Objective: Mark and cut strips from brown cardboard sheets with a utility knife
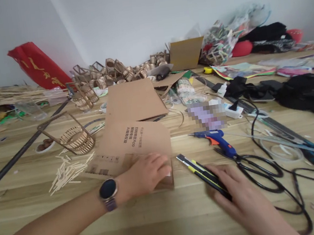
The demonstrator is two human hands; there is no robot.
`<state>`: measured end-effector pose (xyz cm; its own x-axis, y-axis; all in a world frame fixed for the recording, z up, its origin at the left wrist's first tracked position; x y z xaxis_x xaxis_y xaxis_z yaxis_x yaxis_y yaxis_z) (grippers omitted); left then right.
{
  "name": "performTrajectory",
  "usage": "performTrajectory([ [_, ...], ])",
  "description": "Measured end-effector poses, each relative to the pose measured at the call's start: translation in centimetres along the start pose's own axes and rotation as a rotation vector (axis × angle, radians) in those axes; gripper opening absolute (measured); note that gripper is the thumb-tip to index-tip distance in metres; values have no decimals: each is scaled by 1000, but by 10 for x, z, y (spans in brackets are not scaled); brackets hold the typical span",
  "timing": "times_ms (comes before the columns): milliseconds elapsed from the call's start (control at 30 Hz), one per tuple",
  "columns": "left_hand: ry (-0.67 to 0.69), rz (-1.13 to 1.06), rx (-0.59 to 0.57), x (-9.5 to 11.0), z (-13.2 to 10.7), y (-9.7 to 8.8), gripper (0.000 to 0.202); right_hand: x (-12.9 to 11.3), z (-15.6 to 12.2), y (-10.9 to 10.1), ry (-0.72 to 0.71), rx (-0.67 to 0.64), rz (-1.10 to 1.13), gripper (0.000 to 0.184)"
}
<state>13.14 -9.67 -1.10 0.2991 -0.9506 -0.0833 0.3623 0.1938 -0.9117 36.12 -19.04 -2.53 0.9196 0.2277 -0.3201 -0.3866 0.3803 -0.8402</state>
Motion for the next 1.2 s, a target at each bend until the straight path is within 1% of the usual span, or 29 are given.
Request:
performTrajectory([
  [33, -85, -6, -9, -5, -11, -5, 17, -3, 2, 5, 0, -45, 22, 42],
  [100, -137, -62, -15, -7, -32, -11, 16, -8, 4, 16, -28, -134, 83, 43],
  [200, -124, -63, -25, -8, -56, -8, 19, -10, 3, 25, -70, -214, 106, 46],
  [267, -111, -17, -71, -8, -62, 0, 20, -11, 4, 25, -76, -232, 85, 46],
  [333, -111, -13, -128, -8, -60, 8, 22, -11, 4, 22, -80, -223, 61, 46],
  [400, -121, -60, -171, -6, -54, 12, 25, -11, 4, 17, -94, -227, 51, 47],
  [500, -173, -147, -187, -5, -43, 14, 25, -10, -2, 10, -118, -237, 53, 46],
  [567, -204, -195, -167, -7, -39, 15, 22, -7, -8, 6, -103, -217, 53, 45],
  [700, -270, -273, -71, -17, -37, 20, 21, -1, -17, 4, -46, -157, 63, 43],
  [767, -313, -295, -26, -24, -38, 23, 19, -1, -20, 5, -47, -155, 76, 42],
  [867, -330, -279, 23, -29, -38, 25, 17, -2, -22, 7, -50, -156, 69, 42],
  [933, -316, -271, 50, -30, -38, 25, 19, -2, -23, 8, -53, -149, 56, 43],
  [1000, -267, -286, 67, -29, -39, 23, 24, -2, -25, 9, -60, -138, 48, 44],
  [1100, -125, -246, 79, -26, -41, 18, 32, -3, -24, 8, -92, -139, 29, 42],
  [1200, -13, -106, 66, -24, -41, 13, 35, -2, -19, 10, -168, -167, -1, 38],
])
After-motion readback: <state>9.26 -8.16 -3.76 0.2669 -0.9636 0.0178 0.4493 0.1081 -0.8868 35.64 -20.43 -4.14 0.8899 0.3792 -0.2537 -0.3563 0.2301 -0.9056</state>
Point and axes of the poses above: each hand's wrist, its own z-axis towards the middle knuckle, its own y-axis out of the palm, x = y × z, the point moved 4 cm from there along z, towards the middle knuckle, and after that the axes turned 12 degrees about x, right-handed, at the moved point
